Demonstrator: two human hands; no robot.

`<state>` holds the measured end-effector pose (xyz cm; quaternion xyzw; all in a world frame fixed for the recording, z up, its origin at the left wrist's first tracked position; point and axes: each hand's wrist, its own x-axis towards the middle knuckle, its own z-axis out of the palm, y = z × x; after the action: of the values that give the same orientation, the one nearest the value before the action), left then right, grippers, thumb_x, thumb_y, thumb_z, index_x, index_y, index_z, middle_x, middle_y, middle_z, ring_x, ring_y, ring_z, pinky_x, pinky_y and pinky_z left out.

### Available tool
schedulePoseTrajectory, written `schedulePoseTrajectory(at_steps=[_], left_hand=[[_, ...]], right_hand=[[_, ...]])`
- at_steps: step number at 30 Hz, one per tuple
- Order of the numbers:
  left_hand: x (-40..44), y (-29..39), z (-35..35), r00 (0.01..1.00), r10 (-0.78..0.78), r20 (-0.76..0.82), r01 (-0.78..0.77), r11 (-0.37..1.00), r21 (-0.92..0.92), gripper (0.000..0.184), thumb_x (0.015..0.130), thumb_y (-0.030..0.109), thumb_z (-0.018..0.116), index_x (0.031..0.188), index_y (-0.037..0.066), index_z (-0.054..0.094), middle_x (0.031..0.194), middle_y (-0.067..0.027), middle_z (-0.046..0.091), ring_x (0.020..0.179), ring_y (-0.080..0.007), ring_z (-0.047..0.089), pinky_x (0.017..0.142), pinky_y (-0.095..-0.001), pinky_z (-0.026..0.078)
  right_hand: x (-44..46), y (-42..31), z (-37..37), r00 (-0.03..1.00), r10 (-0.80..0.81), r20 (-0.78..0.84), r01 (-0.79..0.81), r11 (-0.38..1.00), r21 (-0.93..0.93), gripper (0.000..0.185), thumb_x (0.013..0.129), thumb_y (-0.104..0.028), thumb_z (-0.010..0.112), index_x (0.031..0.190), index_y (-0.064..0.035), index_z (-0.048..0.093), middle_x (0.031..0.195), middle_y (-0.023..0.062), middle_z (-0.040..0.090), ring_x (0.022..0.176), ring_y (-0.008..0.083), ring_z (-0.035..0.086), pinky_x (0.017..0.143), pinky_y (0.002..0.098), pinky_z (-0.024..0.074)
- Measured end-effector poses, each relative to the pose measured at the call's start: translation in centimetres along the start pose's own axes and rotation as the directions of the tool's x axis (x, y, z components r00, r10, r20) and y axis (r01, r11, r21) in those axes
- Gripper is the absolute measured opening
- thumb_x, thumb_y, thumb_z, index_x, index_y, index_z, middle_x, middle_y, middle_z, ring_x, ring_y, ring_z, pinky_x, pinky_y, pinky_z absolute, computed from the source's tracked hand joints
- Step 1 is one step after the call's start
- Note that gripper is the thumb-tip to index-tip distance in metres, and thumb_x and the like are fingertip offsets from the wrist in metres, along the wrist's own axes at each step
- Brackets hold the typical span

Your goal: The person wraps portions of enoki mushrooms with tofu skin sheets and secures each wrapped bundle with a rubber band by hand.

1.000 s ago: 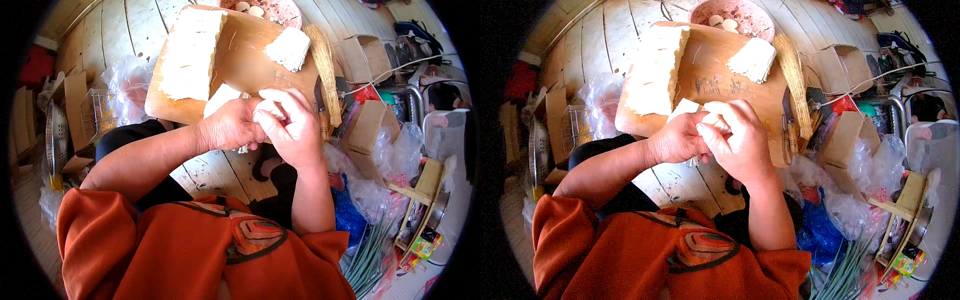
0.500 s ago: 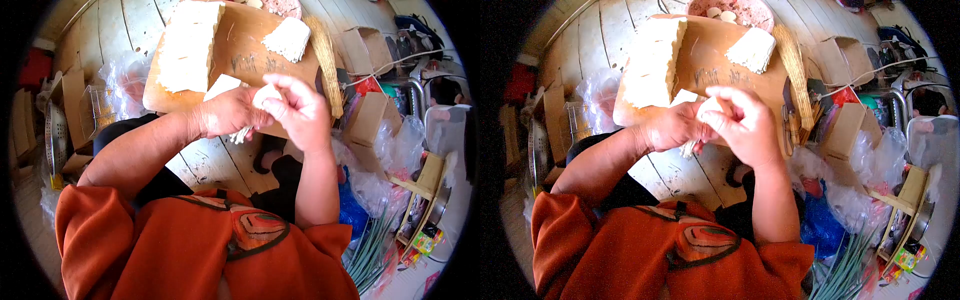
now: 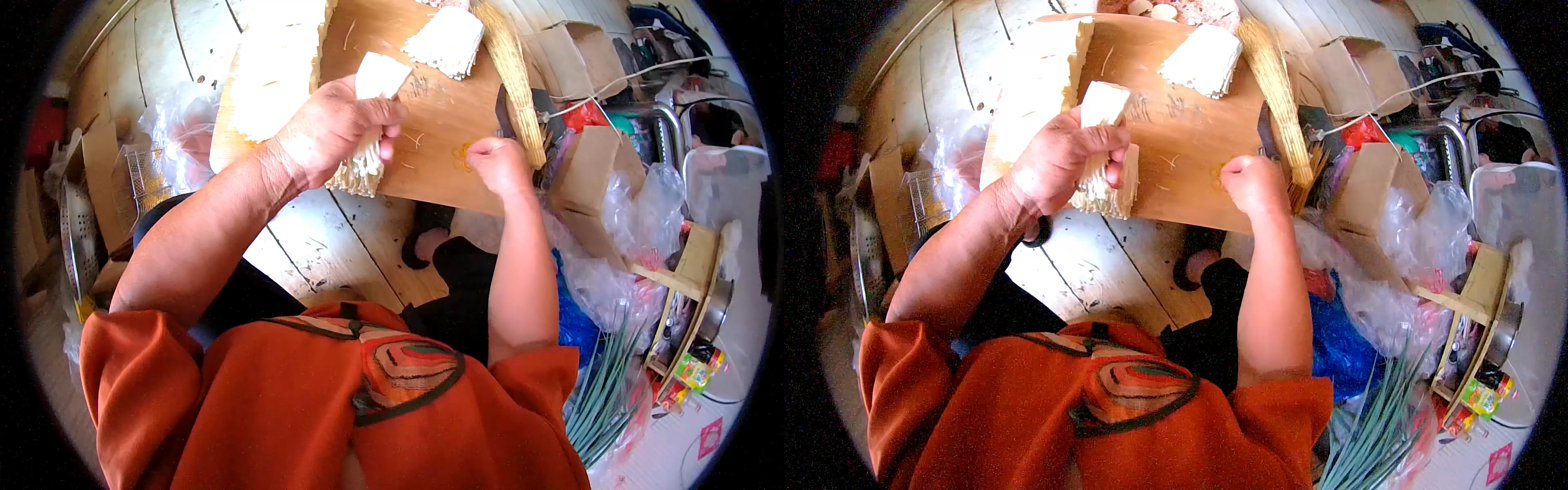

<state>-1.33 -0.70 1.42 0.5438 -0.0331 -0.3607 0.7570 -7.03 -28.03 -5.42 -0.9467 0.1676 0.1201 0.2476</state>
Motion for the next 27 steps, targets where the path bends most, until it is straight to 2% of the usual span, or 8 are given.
schedulePoseTrajectory(at_steps=[3,8,10,17,19,20,22,27], left_hand=[[0.2,0.3,0.0,0.999,0.027,-0.033,-0.027,1.000,-0.001,0.015,0.087,0.016,0.061,0.084,0.004,0.052,0.068,-0.0045,0.053,0.053,-0.0151,0.053,0.055,-0.0298,0.047],[0.5,0.1,-0.3,0.998,0.035,-0.046,-0.035,0.999,0.011,0.014,0.087,0.014,0.061,0.085,0.004,0.051,0.067,-0.0039,0.051,0.052,-0.0147,0.051,0.053,-0.0292,0.047],[0.6,0.0,-0.3,0.999,0.003,-0.044,-0.002,1.000,0.022,0.014,0.087,0.014,0.060,0.088,0.004,0.050,0.068,-0.0039,0.051,0.054,-0.0147,0.051,0.053,-0.0284,0.046],[0.8,-1.6,-0.1,0.998,-0.048,-0.038,0.050,0.996,0.078,0.015,0.087,0.013,0.062,0.090,0.004,0.050,0.068,-0.0033,0.053,0.054,-0.0135,0.052,0.052,-0.0268,0.044],[0.4,-1.4,0.7,0.992,-0.104,-0.075,0.112,0.987,0.115,0.016,0.087,0.015,0.065,0.093,0.004,0.053,0.071,-0.0028,0.056,0.056,-0.0122,0.054,0.052,-0.0251,0.044],[0.3,-1.6,1.1,0.992,-0.102,-0.077,0.110,0.987,0.114,0.016,0.087,0.015,0.065,0.093,0.004,0.053,0.071,-0.0028,0.056,0.056,-0.0122,0.054,0.052,-0.0251,0.044],[0.4,-2.2,1.4,0.991,-0.127,-0.039,0.131,0.979,0.155,0.019,0.087,0.016,0.066,0.097,0.004,0.056,0.076,-0.0026,0.060,0.057,-0.0112,0.055,0.053,-0.0240,0.046],[0.3,-2.9,1.8,0.995,-0.094,0.016,0.091,0.984,0.153,0.017,0.086,0.012,0.067,0.097,0.004,0.057,0.078,-0.0022,0.060,0.058,-0.0095,0.055,0.054,-0.0239,0.046]], right_hand=[[-0.1,-0.1,0.9,0.998,0.032,0.053,-0.022,0.985,-0.172,0.015,0.074,-0.022,0.063,0.081,-0.0135,0.073,0.082,0.0124,0.068,0.077,0.0287,0.066,0.073,0.0370,0.0518],[0.3,-0.4,2.9,0.999,0.041,0.019,-0.034,0.960,-0.279,0.016,0.075,-0.022,0.061,0.080,-0.0116,0.072,0.083,0.0145,0.068,0.080,0.0325,0.065,0.075,0.0397,0.0517],[0.5,-0.9,3.1,0.998,0.029,0.064,0.003,0.887,-0.463,0.019,0.075,-0.023,0.061,0.080,-0.0086,0.071,0.081,0.0170,0.067,0.080,0.0339,0.065,0.074,0.0411,0.0516],[-0.4,-1.8,1.6,0.999,-0.002,0.049,0.019,0.936,-0.351,0.022,0.075,-0.021,0.060,0.080,-0.0002,0.068,0.077,0.0182,0.067,0.070,0.0311,0.066,0.067,0.0390,0.0529],[-0.9,-3.0,0.2,0.975,0.196,0.107,-0.216,0.947,0.237,0.014,0.076,-0.014,0.060,0.077,-0.0006,0.064,0.074,0.0133,0.067,0.059,0.0194,0.064,0.054,0.0320,0.0507],[-1.3,-3.8,-0.5,0.975,0.193,0.106,-0.213,0.948,0.236,0.014,0.076,-0.014,0.060,0.077,-0.0006,0.064,0.074,0.0133,0.067,0.059,0.0194,0.064,0.054,0.0320,0.0507],[-2.6,-5.8,-1.6,0.973,0.101,0.210,-0.221,0.686,0.693,0.004,0.078,-0.007,0.059,0.076,-0.0041,0.059,0.074,0.0074,0.064,0.055,0.0097,0.058,0.047,0.0233,0.0449],[-3.9,-8.6,-0.8,0.963,-0.125,0.240,-0.130,0.564,0.816,0.003,0.081,-0.003,0.060,0.080,-0.0041,0.057,0.072,0.0036,0.061,0.055,0.0097,0.058,0.047,0.0219,0.0453]])
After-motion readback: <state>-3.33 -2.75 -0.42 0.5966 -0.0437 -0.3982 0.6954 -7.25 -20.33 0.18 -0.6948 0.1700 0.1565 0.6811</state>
